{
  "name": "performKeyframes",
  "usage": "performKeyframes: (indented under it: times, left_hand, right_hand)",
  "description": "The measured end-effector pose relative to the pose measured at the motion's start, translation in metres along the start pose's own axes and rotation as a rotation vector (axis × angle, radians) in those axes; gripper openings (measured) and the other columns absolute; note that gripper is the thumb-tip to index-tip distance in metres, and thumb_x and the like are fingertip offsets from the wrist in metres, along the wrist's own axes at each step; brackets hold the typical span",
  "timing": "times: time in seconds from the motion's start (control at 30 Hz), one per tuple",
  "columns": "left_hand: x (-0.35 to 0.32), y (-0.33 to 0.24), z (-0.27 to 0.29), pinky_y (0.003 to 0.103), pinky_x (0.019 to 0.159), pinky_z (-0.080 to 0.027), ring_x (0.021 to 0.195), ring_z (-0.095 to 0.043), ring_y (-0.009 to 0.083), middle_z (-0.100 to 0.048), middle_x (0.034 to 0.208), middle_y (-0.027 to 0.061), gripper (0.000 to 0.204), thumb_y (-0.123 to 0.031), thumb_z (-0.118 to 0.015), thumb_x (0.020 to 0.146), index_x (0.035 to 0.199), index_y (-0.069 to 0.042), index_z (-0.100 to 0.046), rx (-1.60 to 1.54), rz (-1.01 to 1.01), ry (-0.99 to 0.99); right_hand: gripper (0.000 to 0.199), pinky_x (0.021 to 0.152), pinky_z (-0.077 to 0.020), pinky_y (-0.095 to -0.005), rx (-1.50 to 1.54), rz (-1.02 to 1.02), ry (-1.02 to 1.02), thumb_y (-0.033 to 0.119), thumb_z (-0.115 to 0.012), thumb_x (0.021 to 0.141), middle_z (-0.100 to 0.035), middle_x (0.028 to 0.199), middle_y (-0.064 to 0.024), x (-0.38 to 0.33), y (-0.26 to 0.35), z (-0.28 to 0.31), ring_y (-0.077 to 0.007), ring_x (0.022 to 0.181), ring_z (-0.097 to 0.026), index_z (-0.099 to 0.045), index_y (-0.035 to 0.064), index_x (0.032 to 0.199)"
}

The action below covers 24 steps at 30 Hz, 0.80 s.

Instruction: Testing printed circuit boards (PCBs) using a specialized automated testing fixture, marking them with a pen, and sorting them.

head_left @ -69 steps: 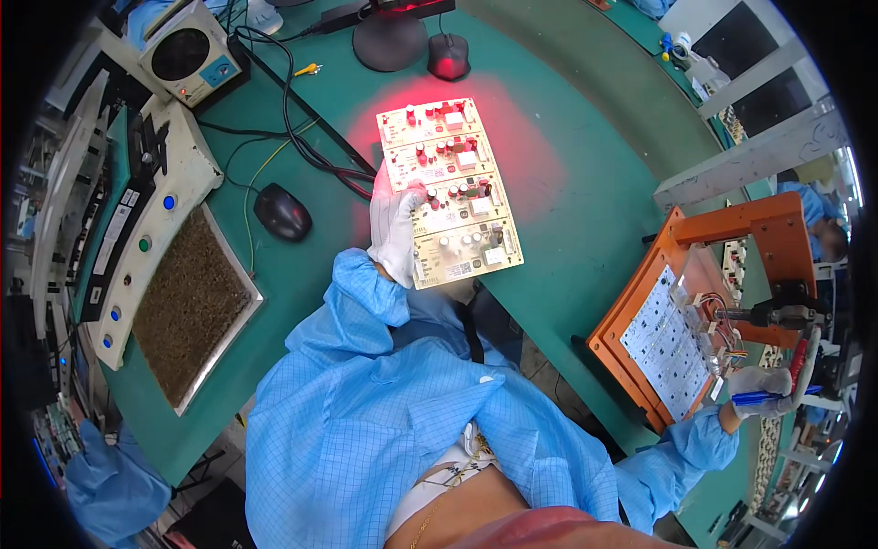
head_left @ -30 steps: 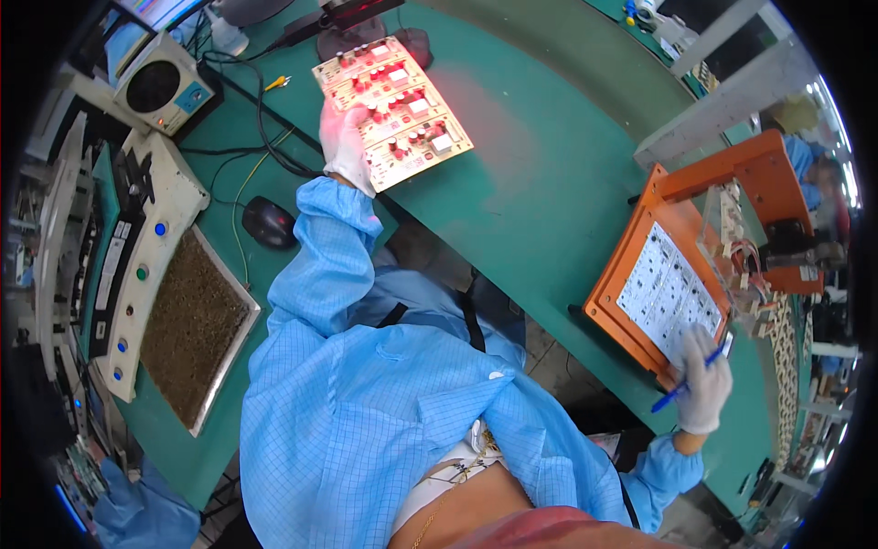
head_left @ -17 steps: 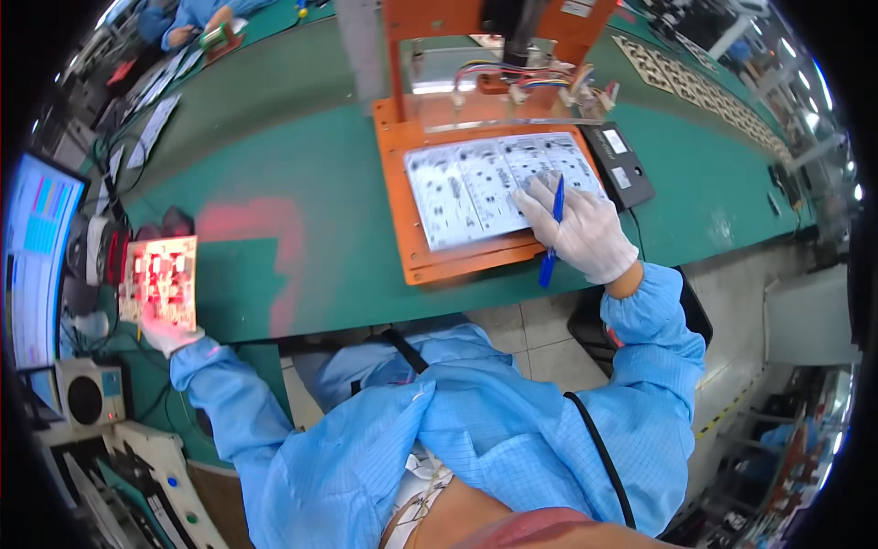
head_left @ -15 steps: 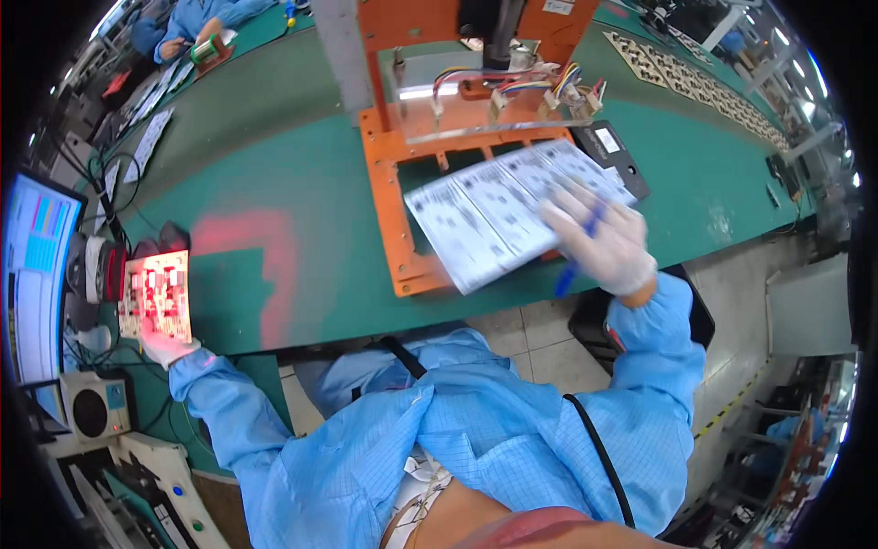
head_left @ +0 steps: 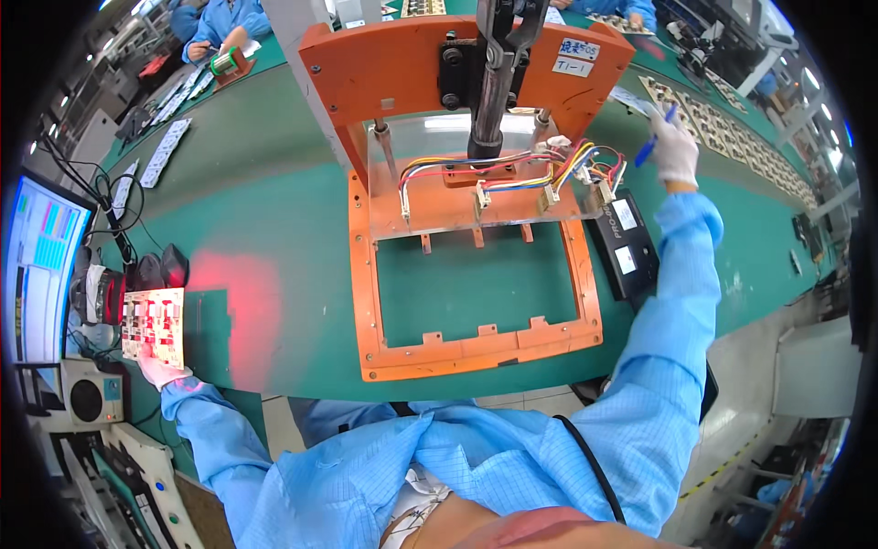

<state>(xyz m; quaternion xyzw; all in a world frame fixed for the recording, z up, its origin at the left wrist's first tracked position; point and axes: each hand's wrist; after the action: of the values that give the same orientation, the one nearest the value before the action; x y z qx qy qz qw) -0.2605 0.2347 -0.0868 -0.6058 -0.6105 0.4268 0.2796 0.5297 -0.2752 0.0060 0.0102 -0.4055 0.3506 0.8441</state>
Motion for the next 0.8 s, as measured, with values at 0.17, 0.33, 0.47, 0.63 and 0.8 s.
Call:
performKeyframes:
  times: [0.17, 0.33, 0.47, 0.63, 0.8]
  left_hand:
    - [-0.011, -0.002, 0.000, 0.041, 0.089, -0.046, 0.100, -0.060, 0.0275, -0.060, 0.114, 0.0125, 0.041, -0.028, -0.043, 0.088, 0.119, -0.003, -0.053, 0.064, -0.064, -0.111]
    - [-0.047, -0.008, -0.020, 0.040, 0.083, -0.050, 0.090, -0.063, 0.0276, -0.064, 0.108, 0.0108, 0.043, -0.034, -0.041, 0.089, 0.114, -0.004, -0.059, 0.178, -0.150, -0.205]
    - [-0.024, 0.011, -0.005, 0.041, 0.083, -0.051, 0.094, -0.062, 0.0287, -0.063, 0.108, 0.0142, 0.037, -0.025, -0.046, 0.089, 0.117, -0.003, -0.055, -0.005, -0.114, -0.141]
    - [-0.113, 0.019, -0.064, 0.043, 0.077, -0.055, 0.087, -0.064, 0.0316, -0.059, 0.112, 0.0166, 0.045, -0.002, -0.045, 0.079, 0.124, -0.003, -0.044, 0.032, -0.325, -0.126]
    - [-0.200, 0.034, -0.096, 0.033, 0.081, -0.052, 0.093, -0.062, 0.0225, -0.057, 0.114, 0.0136, 0.056, 0.002, -0.045, 0.077, 0.132, -0.001, -0.037, 0.001, -0.393, 0.158]
  right_hand:
    - [0.032, 0.106, -0.0260, -0.0463, -0.204, -0.178, 0.755, 0.024, -0.041, 0.088, -0.062, 0.109, -0.0165, 0.039, 0.012, -0.054, -0.0338, 0.110, -0.055, -0.062, 0.0192, 0.112]
    - [0.033, 0.082, -0.0472, -0.0448, 0.123, -0.335, 0.490, 0.019, -0.046, 0.084, -0.061, 0.106, -0.0220, 0.052, -0.010, -0.015, -0.0373, 0.097, -0.060, -0.061, 0.0142, 0.112]
    - [0.053, 0.087, -0.0473, -0.0367, 0.958, -0.233, -0.012, 0.024, -0.059, 0.082, -0.061, 0.111, -0.0176, -0.007, -0.082, 0.049, -0.0294, 0.102, -0.059, -0.046, 0.0058, 0.129]
    - [0.064, 0.086, -0.0457, -0.0466, 1.812, -0.193, 0.084, 0.056, -0.035, 0.090, -0.060, 0.105, -0.0230, -0.067, 0.091, 0.212, -0.0340, 0.095, -0.059, -0.052, -0.0038, 0.107]
    - [0.032, 0.072, -0.0475, -0.0423, 2.097, 0.143, 0.057, 0.037, -0.036, 0.095, -0.061, 0.076, -0.0188, -0.120, 0.280, 0.266, -0.0252, 0.062, -0.058, -0.047, 0.0091, 0.086]
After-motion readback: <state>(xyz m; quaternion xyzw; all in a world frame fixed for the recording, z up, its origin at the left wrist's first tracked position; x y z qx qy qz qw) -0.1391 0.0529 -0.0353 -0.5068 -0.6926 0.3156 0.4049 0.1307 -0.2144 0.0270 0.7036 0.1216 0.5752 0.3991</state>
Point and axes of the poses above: each hand's wrist, its own x-axis towards the middle knuckle, its own z-axis out of the back of the hand, y = z × x
